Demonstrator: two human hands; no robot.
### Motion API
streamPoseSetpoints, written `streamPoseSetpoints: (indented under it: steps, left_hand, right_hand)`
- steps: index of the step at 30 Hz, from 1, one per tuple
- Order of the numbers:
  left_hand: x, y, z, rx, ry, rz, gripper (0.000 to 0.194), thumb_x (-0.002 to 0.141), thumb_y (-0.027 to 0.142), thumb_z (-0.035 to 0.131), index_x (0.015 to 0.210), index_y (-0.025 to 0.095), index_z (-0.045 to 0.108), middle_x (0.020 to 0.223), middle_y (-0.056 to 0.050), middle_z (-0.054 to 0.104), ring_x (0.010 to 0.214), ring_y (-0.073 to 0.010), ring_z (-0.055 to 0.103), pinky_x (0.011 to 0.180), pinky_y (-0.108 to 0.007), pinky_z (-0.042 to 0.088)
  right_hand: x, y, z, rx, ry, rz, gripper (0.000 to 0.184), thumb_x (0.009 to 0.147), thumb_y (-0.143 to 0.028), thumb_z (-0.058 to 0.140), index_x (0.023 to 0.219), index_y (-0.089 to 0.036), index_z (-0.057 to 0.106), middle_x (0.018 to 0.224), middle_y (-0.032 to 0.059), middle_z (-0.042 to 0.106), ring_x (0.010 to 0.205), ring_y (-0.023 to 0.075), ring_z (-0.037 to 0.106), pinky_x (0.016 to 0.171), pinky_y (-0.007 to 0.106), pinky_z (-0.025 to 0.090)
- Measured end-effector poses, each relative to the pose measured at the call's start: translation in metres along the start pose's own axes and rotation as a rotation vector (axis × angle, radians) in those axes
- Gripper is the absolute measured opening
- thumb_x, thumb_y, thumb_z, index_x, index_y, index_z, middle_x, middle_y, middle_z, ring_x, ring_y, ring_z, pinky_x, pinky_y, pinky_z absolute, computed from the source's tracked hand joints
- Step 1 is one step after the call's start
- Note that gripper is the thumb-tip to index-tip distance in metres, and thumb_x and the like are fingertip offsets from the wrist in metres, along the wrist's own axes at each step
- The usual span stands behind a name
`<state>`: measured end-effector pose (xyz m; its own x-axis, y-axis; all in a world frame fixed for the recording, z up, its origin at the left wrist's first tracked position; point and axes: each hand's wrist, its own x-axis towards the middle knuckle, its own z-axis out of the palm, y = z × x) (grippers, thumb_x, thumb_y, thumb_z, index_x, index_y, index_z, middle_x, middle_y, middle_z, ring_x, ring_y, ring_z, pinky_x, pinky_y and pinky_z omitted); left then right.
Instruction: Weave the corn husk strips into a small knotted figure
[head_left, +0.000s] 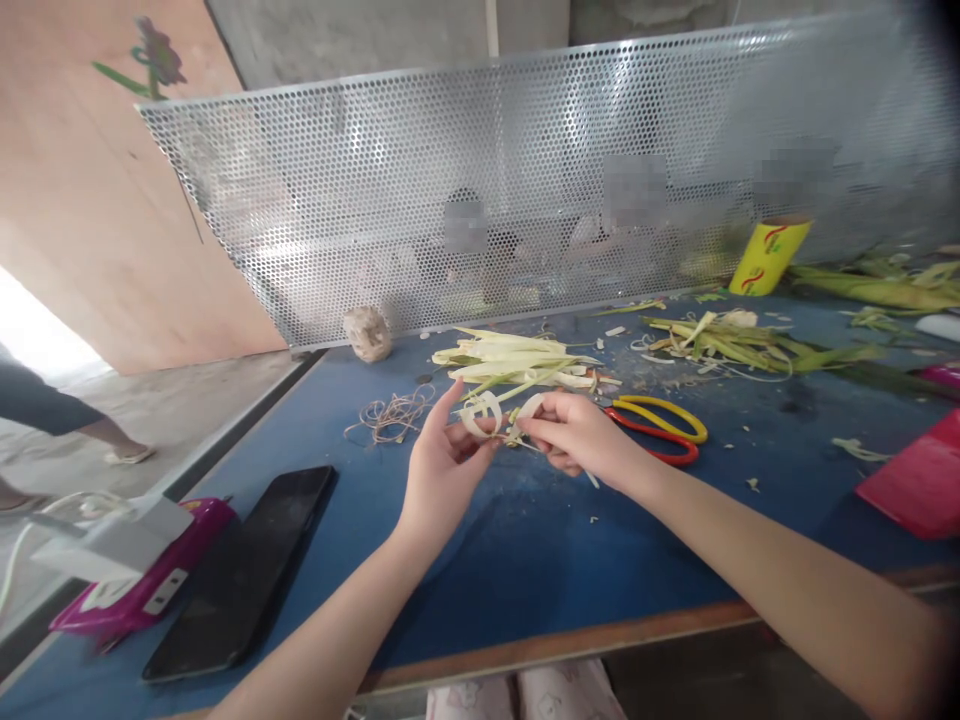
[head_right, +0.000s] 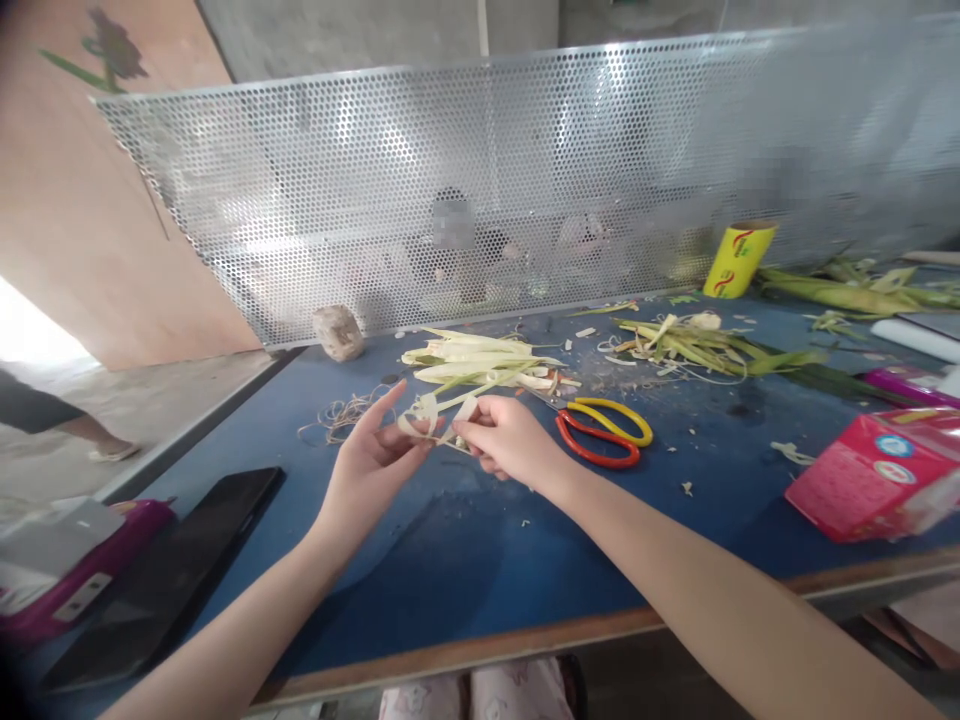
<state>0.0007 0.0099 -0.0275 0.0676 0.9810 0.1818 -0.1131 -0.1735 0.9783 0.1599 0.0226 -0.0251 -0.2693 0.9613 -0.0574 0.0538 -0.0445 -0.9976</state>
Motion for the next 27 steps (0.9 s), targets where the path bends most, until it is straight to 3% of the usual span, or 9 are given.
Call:
streamPoseSetpoints:
  steps: [5, 10, 14, 17, 20, 24, 27]
  left_hand:
    - [0.003, -0.004, 0.001, -0.016, 0.029, -0.007, 0.072, 0.062, 0.015, 0.069, 0.128, 0.014, 0.041, 0.073, -0.001, 0.071, 0.077, -0.0146, 0.065, 0.073, -0.026, 0.049]
    - [0.006, -0.009, -0.001, -0.036, 0.029, -0.038, 0.075, 0.055, 0.017, 0.076, 0.124, 0.015, 0.046, 0.072, 0.0, 0.07, 0.068, -0.0123, 0.064, 0.068, -0.025, 0.049]
    - [0.005, -0.003, -0.002, -0.018, 0.045, -0.064, 0.077, 0.055, 0.017, 0.076, 0.126, 0.014, 0.044, 0.072, 0.0, 0.07, 0.07, -0.0133, 0.064, 0.071, -0.027, 0.049]
    - [0.004, 0.001, -0.003, -0.001, 0.065, -0.054, 0.076, 0.057, 0.017, 0.075, 0.126, 0.013, 0.044, 0.07, 0.0, 0.069, 0.074, -0.015, 0.064, 0.074, -0.029, 0.049]
    - [0.004, 0.002, -0.004, 0.02, 0.084, -0.044, 0.075, 0.056, 0.018, 0.075, 0.125, 0.012, 0.044, 0.067, 0.001, 0.067, 0.074, -0.0154, 0.064, 0.073, -0.029, 0.048]
    - [0.006, -0.001, -0.006, 0.057, 0.081, -0.024, 0.075, 0.056, 0.019, 0.075, 0.124, 0.012, 0.043, 0.065, 0.003, 0.065, 0.071, -0.0144, 0.063, 0.069, -0.027, 0.047]
    - [0.005, -0.003, -0.007, 0.096, 0.065, -0.004, 0.073, 0.058, 0.02, 0.074, 0.123, 0.013, 0.043, 0.068, 0.002, 0.065, 0.06, -0.0109, 0.058, 0.064, -0.025, 0.046]
  right_hand:
    - [0.0, 0.0, 0.001, 0.016, -0.039, 0.026, 0.01, 0.079, -0.025, 0.056, 0.076, -0.019, 0.049, 0.049, -0.01, 0.039, 0.029, 0.0004, 0.03, 0.03, 0.013, 0.018]
    - [0.002, 0.001, 0.001, -0.003, -0.059, 0.027, 0.008, 0.081, -0.025, 0.052, 0.078, -0.02, 0.047, 0.054, -0.0089, 0.04, 0.03, 0.0003, 0.03, 0.031, 0.014, 0.02]
    - [0.0, -0.001, -0.001, -0.174, -0.018, 0.048, 0.01, 0.081, -0.025, 0.051, 0.086, -0.02, 0.045, 0.071, -0.0035, 0.052, 0.036, 0.0025, 0.041, 0.032, 0.016, 0.028]
    - [-0.004, -0.002, -0.005, -0.353, -0.143, 0.076, 0.015, 0.084, -0.034, 0.047, 0.083, -0.019, 0.048, 0.071, -0.0006, 0.057, 0.038, 0.0046, 0.043, 0.035, 0.018, 0.031]
    - [-0.008, -0.004, -0.009, -0.616, -0.172, -0.078, 0.024, 0.084, -0.04, 0.047, 0.075, -0.018, 0.053, 0.062, -0.0002, 0.058, 0.046, 0.0081, 0.047, 0.044, 0.02, 0.034]
    - [-0.015, -0.007, -0.01, -1.059, -0.114, -0.399, 0.02, 0.082, -0.032, 0.051, 0.068, -0.019, 0.056, 0.061, 0.0012, 0.058, 0.055, 0.0133, 0.049, 0.052, 0.025, 0.032]
    - [-0.018, -0.008, -0.006, -1.023, -0.223, -0.553, 0.018, 0.085, -0.027, 0.049, 0.073, -0.019, 0.059, 0.075, 0.0034, 0.061, 0.067, 0.015, 0.054, 0.061, 0.027, 0.038]
